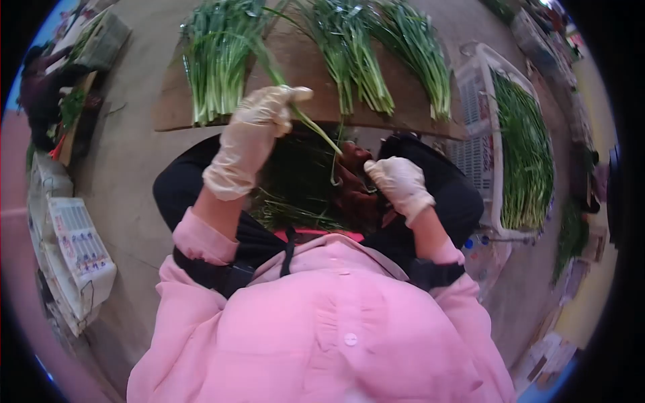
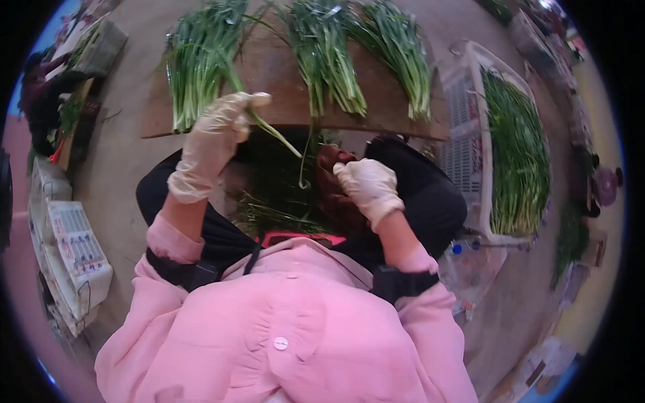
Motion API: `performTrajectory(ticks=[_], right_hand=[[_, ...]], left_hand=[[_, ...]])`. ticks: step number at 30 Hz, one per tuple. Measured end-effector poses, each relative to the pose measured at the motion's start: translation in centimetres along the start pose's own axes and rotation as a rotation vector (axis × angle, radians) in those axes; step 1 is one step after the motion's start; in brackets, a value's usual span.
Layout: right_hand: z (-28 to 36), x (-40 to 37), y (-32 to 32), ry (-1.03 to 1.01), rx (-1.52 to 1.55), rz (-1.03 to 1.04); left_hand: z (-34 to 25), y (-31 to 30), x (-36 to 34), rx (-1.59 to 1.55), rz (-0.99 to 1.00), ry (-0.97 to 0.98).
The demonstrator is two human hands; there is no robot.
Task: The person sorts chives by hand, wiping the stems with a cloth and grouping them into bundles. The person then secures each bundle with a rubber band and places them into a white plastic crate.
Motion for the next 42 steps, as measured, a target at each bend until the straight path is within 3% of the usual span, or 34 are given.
performTrajectory(ticks=[2, 3, 4, 6, 7, 9, 13, 15, 18, 21, 24, 26, 28, 30, 32, 34, 36, 37, 39, 40, 42], right_hand=[[0.6, 0.2, -1.2, -0.414, 0.679, -0.463], [2.2, 0.3, -1.3, -0.499, 1.083, -0.365], [4.3, -0.7, -2.6, -0.489, 1.167, -0.25], [7.2, -0.7, -3.3, -0.572, 0.794, -0.335], [7.8, 0.3, -1.4, -0.561, 1.066, -0.197], [8.3, -0.4, -1.0, -0.467, 1.071, -0.185], [7.0, -0.9, -0.2, -0.44, 1.013, -0.151], [5.3, -0.5, 1.3, -0.409, 1.117, -0.149], [3.2, -0.1, 2.1, -0.355, 1.251, -0.109], [2.4, 0.3, 1.7, -0.289, 1.149, -0.141], [1.9, 0.2, 0.3, -0.241, 1.028, -0.154], [1.9, 0.4, -1.3, -0.283, 0.908, -0.215], [0.7, 0.8, -2.3, -0.261, 1.048, -0.36], [-0.3, 1.4, -5.0, -0.199, 1.212, -0.513], [-2.2, 3.8, -6.3, -0.296, 1.173, -0.692], [-2.7, 5.3, -8.2, -0.341, 0.946, -0.857], [-2.2, 6.2, -10.2, -0.338, 0.358, -1.002], [-2.1, 7.2, -10.1, -0.248, 0.285, -0.948], [-1.9, 9.6, -9.3, -0.152, 0.084, -0.916], [-1.2, 10.3, -9.4, -0.051, 0.022, -0.744], [-0.4, 11.7, -8.8, 0.025, 0.014, -0.677]], left_hand=[[0.8, 0.6, 0.1, 0.088, 0.057, 0.118], [0.9, 1.5, -0.3, 0.085, 0.057, 0.032], [1.3, 2.4, 0.0, 0.083, 0.143, 0.048], [2.1, 3.2, -0.3, 0.037, 0.122, -0.091], [2.1, 2.9, -0.1, 0.053, 0.109, -0.075], [1.3, 1.8, 0.4, 0.13, 0.051, -0.048], [-3.4, -3.5, 2.3, 0.228, -0.164, 0.323], [-6.2, -7.4, 3.3, 0.292, -0.225, 0.14], [-7.0, -14.4, 6.6, 0.508, -0.301, 0.092], [-6.6, -19.1, 9.1, 0.821, -0.308, -0.01], [-6.4, -19.3, 9.3, 1.148, -0.348, 0.019], [-5.4, -17.7, 8.5, 0.903, -0.373, 0.123], [-5.2, -18.0, 8.7, 1.168, -0.495, 0.197], [-6.1, -16.7, 8.2, 1.23, -0.505, 0.08], [-6.1, -17.1, 8.1, 1.251, -0.488, 0.105], [-6.4, -17.6, 8.0, 1.397, -0.527, 0.237], [-7.3, -16.5, 7.5, 1.542, -0.541, 0.488], [-7.7, -15.6, 7.1, 1.609, -0.545, 0.615], [-7.2, -13.0, 6.3, 1.28, -0.458, 0.509], [-6.8, -11.3, 6.2, 1.116, -0.414, 0.455], [-4.5, -9.3, 6.6, 0.916, -0.331, 0.37]])
Point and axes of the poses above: each hand's wrist, its own x-axis towards the middle knuckle, its own y-axis out of the palm, z = x × y, the point moved 5 cm from there along x, towards the middle knuckle, and after that the axes turned 1 degree about -x, right-handed, at the moved point
